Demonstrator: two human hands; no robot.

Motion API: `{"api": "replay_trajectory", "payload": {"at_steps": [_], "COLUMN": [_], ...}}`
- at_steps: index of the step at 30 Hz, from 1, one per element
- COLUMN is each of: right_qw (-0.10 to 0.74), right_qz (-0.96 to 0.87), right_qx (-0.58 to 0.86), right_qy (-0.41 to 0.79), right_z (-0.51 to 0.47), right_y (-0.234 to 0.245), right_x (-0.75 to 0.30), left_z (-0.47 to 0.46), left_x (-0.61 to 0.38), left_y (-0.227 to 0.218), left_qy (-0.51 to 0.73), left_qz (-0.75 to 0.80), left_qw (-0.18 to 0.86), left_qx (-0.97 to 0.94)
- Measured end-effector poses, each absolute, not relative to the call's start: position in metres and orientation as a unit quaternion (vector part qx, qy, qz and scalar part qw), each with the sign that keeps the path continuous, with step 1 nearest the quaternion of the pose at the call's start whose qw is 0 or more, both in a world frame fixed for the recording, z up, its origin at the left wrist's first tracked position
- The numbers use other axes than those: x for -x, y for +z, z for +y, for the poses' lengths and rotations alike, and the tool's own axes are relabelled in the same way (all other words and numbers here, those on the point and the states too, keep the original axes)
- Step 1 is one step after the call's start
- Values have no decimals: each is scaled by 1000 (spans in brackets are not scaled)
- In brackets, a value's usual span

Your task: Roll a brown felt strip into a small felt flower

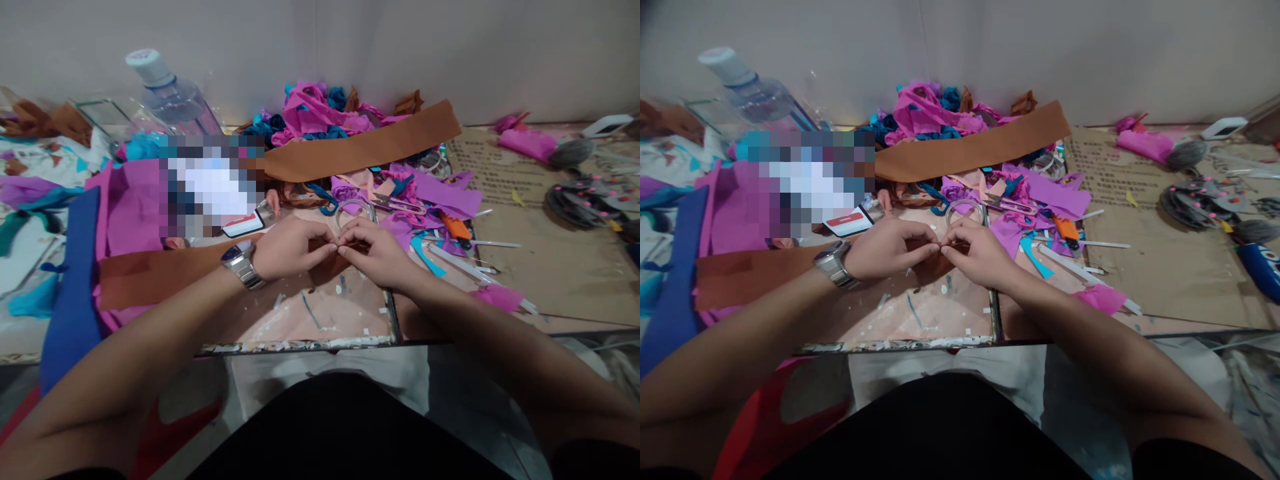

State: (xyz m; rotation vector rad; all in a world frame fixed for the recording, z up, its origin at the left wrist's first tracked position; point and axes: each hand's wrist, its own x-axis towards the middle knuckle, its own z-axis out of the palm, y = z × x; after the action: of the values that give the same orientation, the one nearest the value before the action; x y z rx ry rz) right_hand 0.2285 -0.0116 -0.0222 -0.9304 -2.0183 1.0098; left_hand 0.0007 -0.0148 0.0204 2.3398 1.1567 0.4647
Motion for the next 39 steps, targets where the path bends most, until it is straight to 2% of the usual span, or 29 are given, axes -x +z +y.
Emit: {"api": "replay_trajectory", "payload": {"at_steps": [10,14,18,25,33,39], "right_qw": [328,297,319,308,266,237], "right_qz": [-739,-746,-763,-775,-740,-804], "right_qx": [398,422,406,402,418,370], "right_qy": [433,420,389,379,455,401], "right_z": [-7,-4,-1,1,-6,-10], "right_y": [-17,-9,-6,-8,-11,-9], "right_x": [-235,-239,-242,-242,-236,-238], "left_z": [4,8,11,16,6,2], "left_x": [19,25,28,34,21,14], "left_y": [23,25,26,28,22,18], "left_qy": [101,82,69,37,63,71], "left_qz": [390,390,390,392,371,380], "left_qw": [284,283,286,304,309,315], "left_qx": [-870,-872,-872,-868,-873,-867]}}
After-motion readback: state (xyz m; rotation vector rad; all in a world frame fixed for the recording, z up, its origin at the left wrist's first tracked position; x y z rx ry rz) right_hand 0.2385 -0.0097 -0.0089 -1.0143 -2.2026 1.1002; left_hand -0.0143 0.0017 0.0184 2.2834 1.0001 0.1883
